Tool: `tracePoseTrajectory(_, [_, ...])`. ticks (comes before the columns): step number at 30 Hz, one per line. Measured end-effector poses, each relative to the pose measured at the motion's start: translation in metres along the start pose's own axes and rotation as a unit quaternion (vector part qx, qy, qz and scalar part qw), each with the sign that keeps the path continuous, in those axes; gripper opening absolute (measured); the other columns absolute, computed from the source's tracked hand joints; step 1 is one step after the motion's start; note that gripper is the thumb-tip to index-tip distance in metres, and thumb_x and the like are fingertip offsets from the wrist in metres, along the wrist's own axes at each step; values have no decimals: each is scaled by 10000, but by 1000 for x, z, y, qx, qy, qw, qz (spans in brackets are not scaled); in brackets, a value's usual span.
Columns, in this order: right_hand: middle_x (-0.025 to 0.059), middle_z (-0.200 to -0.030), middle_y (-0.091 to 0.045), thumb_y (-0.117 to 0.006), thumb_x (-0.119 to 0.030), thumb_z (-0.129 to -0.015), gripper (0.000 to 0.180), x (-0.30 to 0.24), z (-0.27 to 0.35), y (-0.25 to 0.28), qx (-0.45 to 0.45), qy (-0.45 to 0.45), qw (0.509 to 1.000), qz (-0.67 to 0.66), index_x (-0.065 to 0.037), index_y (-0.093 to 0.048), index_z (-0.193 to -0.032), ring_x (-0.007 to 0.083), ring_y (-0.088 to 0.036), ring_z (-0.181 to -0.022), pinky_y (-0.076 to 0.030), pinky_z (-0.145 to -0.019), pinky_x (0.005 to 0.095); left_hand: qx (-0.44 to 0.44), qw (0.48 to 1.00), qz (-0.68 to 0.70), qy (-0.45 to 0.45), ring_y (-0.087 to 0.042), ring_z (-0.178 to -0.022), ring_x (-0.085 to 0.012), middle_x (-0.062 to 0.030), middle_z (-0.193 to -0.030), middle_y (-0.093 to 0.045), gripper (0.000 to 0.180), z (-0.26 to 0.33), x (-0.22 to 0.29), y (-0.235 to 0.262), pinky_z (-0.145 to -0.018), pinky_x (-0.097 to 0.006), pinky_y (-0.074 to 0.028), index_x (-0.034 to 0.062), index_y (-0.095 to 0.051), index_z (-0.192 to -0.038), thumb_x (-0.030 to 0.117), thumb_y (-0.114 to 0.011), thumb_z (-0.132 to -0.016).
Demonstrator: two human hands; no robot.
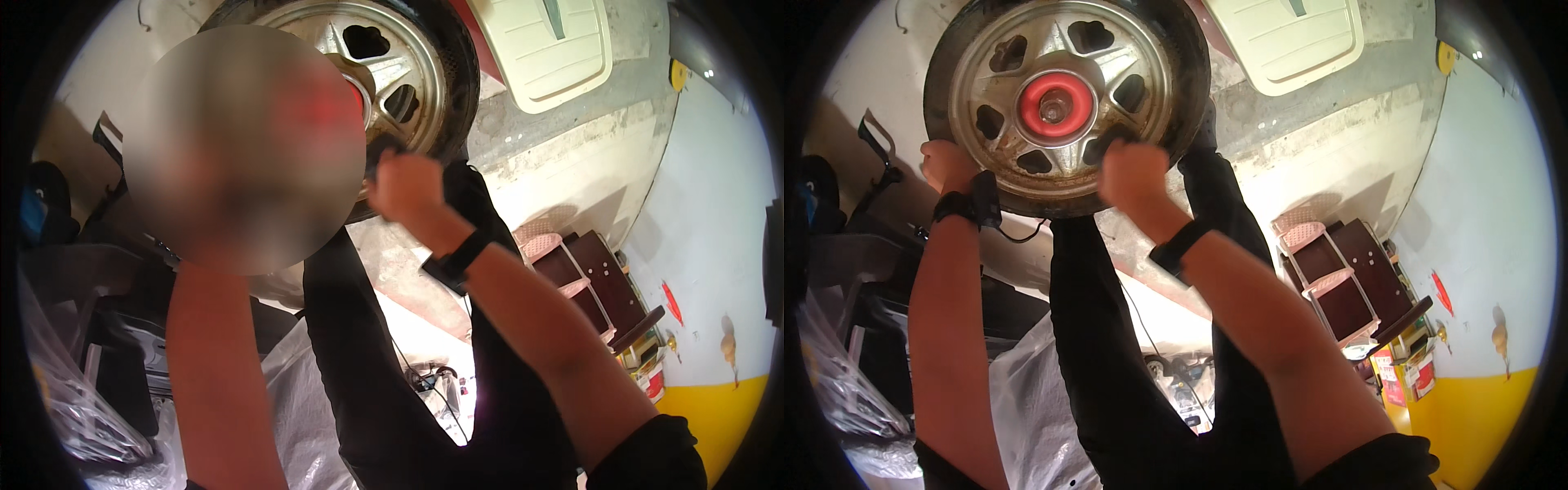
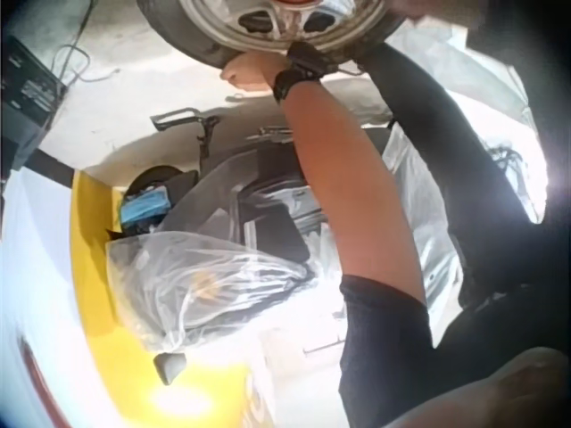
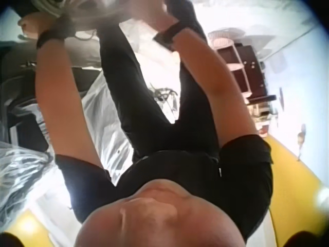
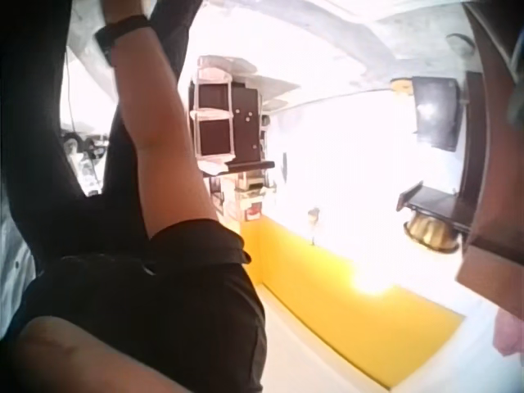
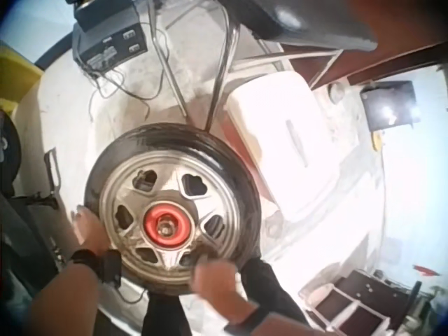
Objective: Cleaning a vehicle tire and then wiping down a table.
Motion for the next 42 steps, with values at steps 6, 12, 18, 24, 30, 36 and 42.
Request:
tracePoseTrajectory(6, [138,-683,-654,-745,-209,-675,287,-76,17,-44,52,68,983,-161,-36,-594,-848,354,-639,-640,-529,-611,461,12,993,-111,-34,-579,-1116,-428,-256,-1234,-606,546,-12,-16,-25,-966,-473,-447,-60,-615,-1119,305,-239,-966])
tracePoseTrajectory(12, [95,-647,-645,-692,-213,-716,188,16,-10,-11,-144,233,953,127,-66,-607,-796,279,-653,-653,-522,-577,400,-51,989,62,124,-595,-1107,-399,-242,-1184,-633,463,-6,-39,-19,-930,-443,-486,-64,-583,-1127,295,-336,-968])
tracePoseTrajectory(18, [49,-643,-604,-780,-180,-582,309,51,-31,73,75,301,935,172,-101,-559,-782,219,-613,-686,-493,-576,356,-36,994,-10,100,-603,-1097,-391,-216,-1198,-632,455,-25,-61,-26,-933,-445,-482,-42,-583,-1112,314,-341,-965])
tracePoseTrajectory(24, [172,-804,-606,-786,-281,-694,528,-2,19,-11,20,-59,998,21,-42,-515,-1079,356,-621,-763,-517,-632,467,-51,991,75,101,-595,-1063,-427,-237,-1152,-639,489,-6,-17,-5,-911,-486,-464,1,-620,-1084,350,-308,-944])
tracePoseTrajectory(30, [170,-843,-599,-766,-228,-720,469,-109,19,-47,10,-19,989,-143,-67,-486,-1060,381,-605,-814,-499,-673,484,18,999,-28,38,-628,-919,-444,-177,-991,-698,479,-36,39,-6,-814,-526,-481,140,-685,-1011,406,-301,-903])
tracePoseTrajectory(36, [136,-809,-609,-721,-199,-729,308,-88,6,-29,36,229,967,-109,-87,-564,-969,322,-630,-793,-508,-637,453,2,992,-88,-95,-639,-898,-413,-146,-936,-703,459,-42,78,-8,-767,-520,-485,141,-677,-960,419,-315,-917])
tracePoseTrajectory(42, [49,-624,-588,-618,-164,-757,158,39,-24,48,-70,389,899,188,-93,-576,-891,257,-639,-613,-505,-522,402,-6,988,-88,-127,-646,-897,-405,-149,-932,-704,491,-39,88,-3,-759,-522,-489,125,-668,-977,443,-295,-964])
Point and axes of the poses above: each hand's wrist, its own z-axis away from the middle knuckle, its own y-axis out of the back of the hand, x = y × z, the point moved 4 cm from there along -z, towards the middle knuckle
